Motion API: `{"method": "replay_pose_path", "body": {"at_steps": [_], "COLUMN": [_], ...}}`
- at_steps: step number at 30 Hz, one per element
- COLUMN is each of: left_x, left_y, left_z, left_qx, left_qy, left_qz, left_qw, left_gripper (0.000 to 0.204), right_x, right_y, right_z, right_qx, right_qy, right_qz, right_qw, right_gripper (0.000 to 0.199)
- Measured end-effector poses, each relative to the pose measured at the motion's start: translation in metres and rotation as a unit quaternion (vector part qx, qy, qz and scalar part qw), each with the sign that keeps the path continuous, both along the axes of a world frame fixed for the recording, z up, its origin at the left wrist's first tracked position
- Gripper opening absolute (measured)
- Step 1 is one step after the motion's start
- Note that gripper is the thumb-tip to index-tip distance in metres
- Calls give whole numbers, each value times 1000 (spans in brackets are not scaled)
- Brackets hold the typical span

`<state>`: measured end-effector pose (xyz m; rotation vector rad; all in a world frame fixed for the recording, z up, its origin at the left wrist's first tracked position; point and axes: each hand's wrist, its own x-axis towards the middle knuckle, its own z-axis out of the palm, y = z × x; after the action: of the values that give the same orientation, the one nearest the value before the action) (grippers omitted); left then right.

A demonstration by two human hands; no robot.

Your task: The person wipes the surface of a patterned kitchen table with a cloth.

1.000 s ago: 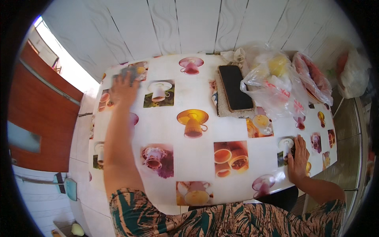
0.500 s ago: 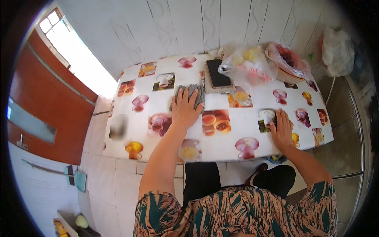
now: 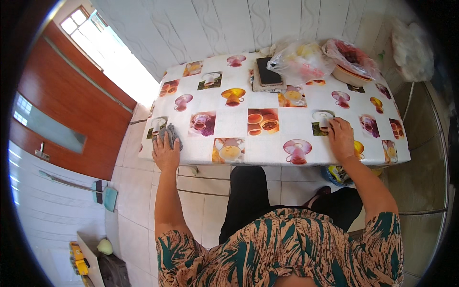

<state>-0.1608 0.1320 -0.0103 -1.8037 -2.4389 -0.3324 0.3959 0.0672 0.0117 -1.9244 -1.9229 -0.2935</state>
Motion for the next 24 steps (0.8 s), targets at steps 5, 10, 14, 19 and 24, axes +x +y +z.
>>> {"method": "replay_pose_path", "body": {"at_steps": [5,10,14,19,24], "left_x": [55,202,228,211,190], "left_y": [42,26,42,111,171], "left_z": [-4,13,11,5,-1], "left_qx": [-24,47,62,69,70], "left_qy": [1,-26,-56,-49,-52], "left_qz": [-36,-344,-340,-292,-243], "left_qw": [999,938,937,953,966], "left_gripper": [66,67,62,61,62], "right_x": [-9,-32,-42,-40,-45], "right_y": [7,-9,-10,-13,-15], "right_z": [19,-3,1,3,11], "right_qx": [-105,-67,-99,-91,-101], "right_qy": [-26,-93,-23,-29,-27], "right_qz": [-29,-89,-84,-78,-68], "right_qw": [994,989,991,992,992], "right_gripper": [44,69,74,73,72]}}
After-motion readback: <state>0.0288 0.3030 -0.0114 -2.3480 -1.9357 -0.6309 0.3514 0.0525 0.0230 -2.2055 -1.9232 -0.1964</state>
